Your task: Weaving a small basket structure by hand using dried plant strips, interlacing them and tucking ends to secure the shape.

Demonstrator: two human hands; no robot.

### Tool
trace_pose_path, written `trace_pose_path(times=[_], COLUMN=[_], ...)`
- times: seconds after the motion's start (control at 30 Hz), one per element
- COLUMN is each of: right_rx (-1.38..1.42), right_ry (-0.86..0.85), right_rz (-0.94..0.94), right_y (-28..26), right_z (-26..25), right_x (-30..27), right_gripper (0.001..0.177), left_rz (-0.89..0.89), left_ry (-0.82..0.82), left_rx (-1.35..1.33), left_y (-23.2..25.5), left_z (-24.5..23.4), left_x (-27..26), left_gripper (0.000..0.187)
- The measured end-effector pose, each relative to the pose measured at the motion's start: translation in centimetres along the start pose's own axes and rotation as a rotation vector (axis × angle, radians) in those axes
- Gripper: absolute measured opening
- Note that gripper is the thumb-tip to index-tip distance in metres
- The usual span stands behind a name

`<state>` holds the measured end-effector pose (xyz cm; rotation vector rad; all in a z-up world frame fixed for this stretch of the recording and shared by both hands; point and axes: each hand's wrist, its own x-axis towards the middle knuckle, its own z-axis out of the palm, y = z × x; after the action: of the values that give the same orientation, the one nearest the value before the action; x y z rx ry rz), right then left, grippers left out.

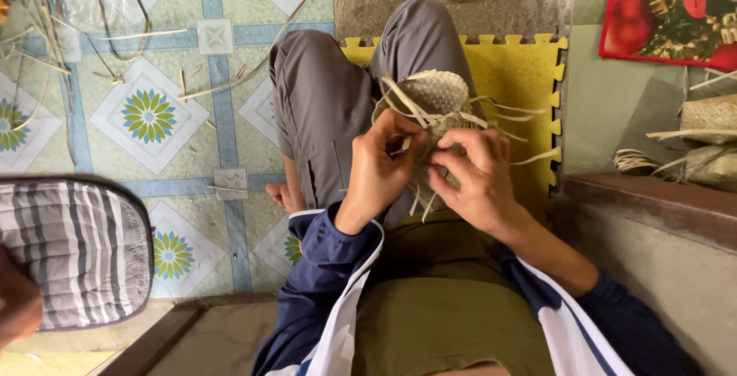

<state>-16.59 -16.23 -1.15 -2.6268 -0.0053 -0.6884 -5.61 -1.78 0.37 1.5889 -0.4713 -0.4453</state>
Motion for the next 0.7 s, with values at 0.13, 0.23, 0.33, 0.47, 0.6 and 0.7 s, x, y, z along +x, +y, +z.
trace_pose_path(times=[0.13,0.23,0.33,0.47,0.6,0.7], right_rx=[0.205,0.207,0.346,0.506,0.539,0.51], right_ry=[-0.055,-0.202,-0.444,-0.478,-0.481,-0.486], right_rz=[0.047,-0.01,0.013,0.077,0.061,0.045], right_y=[1.9,3.5,4.1,4.0,3.6,3.4], right_z=[-4.2,-4.7,-3.6,-2.0,-1.7,-2.4], right_x=[4.0,6.6,7.2,6.8,7.2,7.5], right_gripper=[0.024,0.036,0.037,0.039,0.037,0.034], left_rz=[-0.004,0.03,0.077,0.125,0.318,0.347], left_ry=[-0.063,-0.193,-0.209,-0.074,-0.133,-0.159], left_rx=[-0.06,-0.07,0.057,0.032,0.208,0.281], left_y=[-0.2,1.1,2.0,3.3,4.2,3.7], left_z=[-1.2,-2.1,-3.1,-5.1,-5.1,-5.0], left_x=[0.5,1.3,1.4,1.7,2.5,2.5], left_gripper=[0.013,0.017,0.023,0.038,0.05,0.035])
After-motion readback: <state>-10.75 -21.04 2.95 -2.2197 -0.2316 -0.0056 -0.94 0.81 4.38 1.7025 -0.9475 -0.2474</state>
